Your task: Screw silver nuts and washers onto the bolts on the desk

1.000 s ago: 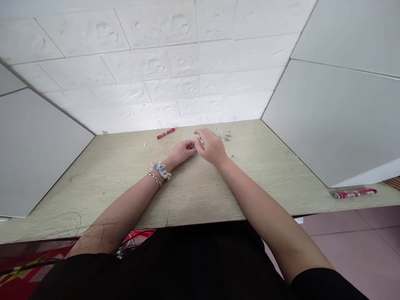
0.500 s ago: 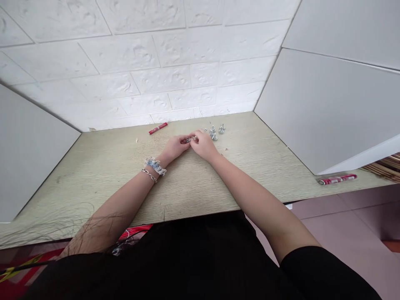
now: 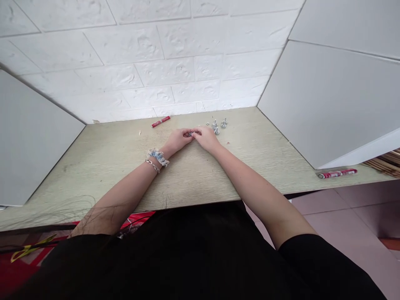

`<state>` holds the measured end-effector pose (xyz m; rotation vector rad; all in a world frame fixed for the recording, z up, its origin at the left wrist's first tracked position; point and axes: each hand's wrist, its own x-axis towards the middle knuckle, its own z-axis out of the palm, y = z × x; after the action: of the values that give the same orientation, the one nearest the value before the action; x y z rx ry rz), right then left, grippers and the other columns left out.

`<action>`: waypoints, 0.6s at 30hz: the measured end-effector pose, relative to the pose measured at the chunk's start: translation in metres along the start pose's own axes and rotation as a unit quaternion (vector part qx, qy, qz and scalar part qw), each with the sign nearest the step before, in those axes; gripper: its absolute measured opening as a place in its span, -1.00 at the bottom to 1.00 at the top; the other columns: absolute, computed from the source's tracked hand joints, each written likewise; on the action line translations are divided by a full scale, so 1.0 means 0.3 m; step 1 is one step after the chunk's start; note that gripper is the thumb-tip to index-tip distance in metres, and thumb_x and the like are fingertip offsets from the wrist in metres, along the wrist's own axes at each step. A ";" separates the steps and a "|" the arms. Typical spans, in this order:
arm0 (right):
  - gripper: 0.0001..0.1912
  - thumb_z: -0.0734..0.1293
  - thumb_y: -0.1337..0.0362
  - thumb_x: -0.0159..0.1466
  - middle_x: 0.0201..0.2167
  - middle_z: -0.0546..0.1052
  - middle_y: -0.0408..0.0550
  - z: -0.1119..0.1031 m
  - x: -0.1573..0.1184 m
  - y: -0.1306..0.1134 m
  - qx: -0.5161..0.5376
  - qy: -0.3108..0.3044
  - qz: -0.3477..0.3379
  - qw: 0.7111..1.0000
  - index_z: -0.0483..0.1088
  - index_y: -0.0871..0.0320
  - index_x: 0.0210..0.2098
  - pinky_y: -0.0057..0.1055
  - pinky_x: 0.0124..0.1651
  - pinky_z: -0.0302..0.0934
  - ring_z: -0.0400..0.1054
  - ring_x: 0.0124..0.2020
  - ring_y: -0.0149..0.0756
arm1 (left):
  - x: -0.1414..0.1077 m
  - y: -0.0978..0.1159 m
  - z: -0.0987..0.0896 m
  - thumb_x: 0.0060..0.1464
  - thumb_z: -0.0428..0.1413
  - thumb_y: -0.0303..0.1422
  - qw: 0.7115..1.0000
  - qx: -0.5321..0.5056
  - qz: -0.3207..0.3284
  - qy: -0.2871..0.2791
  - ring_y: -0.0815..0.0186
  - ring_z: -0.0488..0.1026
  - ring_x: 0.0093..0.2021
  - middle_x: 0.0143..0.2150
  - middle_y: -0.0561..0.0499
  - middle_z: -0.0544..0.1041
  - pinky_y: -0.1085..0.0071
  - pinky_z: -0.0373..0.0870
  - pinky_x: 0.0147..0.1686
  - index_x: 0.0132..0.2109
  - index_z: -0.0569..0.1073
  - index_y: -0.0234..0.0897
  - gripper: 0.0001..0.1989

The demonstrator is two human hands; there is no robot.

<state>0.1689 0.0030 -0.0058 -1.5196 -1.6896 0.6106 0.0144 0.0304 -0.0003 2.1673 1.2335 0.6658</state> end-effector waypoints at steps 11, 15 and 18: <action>-0.73 0.30 0.38 0.29 -0.24 0.68 -0.04 -0.018 0.013 0.022 -0.049 -0.013 -0.018 0.999 0.68 0.22 -0.18 -0.26 0.09 0.31 0.51 -0.15 -0.22 | 0.019 -0.014 0.011 0.20 0.10 -0.44 0.997 0.046 0.055 -0.011 0.30 0.45 -0.22 -0.20 -0.04 0.62 0.41 0.35 -0.10 0.06 0.64 -0.39 -0.66; -0.73 0.31 0.39 0.29 -0.25 0.68 -0.04 -0.026 0.014 0.018 -0.059 -0.019 -0.017 0.998 0.67 0.22 -0.18 -0.23 0.11 0.32 0.51 -0.12 -0.20 | 0.019 -0.013 0.010 0.22 0.08 -0.43 0.997 0.041 0.059 -0.015 0.32 0.44 -0.21 -0.22 -0.01 0.61 0.41 0.34 -0.08 0.08 0.64 -0.37 -0.64; -0.74 0.32 0.39 0.28 -0.23 0.69 -0.03 -0.016 0.008 0.010 -0.055 -0.010 -0.014 0.998 0.67 0.22 -0.17 -0.20 0.15 0.33 0.52 -0.10 -0.19 | 0.019 -0.005 0.007 0.22 0.08 -0.42 0.998 0.041 0.051 -0.016 0.31 0.43 -0.22 -0.27 0.00 0.59 0.41 0.33 -0.10 0.04 0.66 -0.38 -0.65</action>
<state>0.1747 0.0052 -0.0048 -1.5682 -1.7834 0.5271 0.0173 0.0355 -0.0020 2.3134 1.1586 0.6290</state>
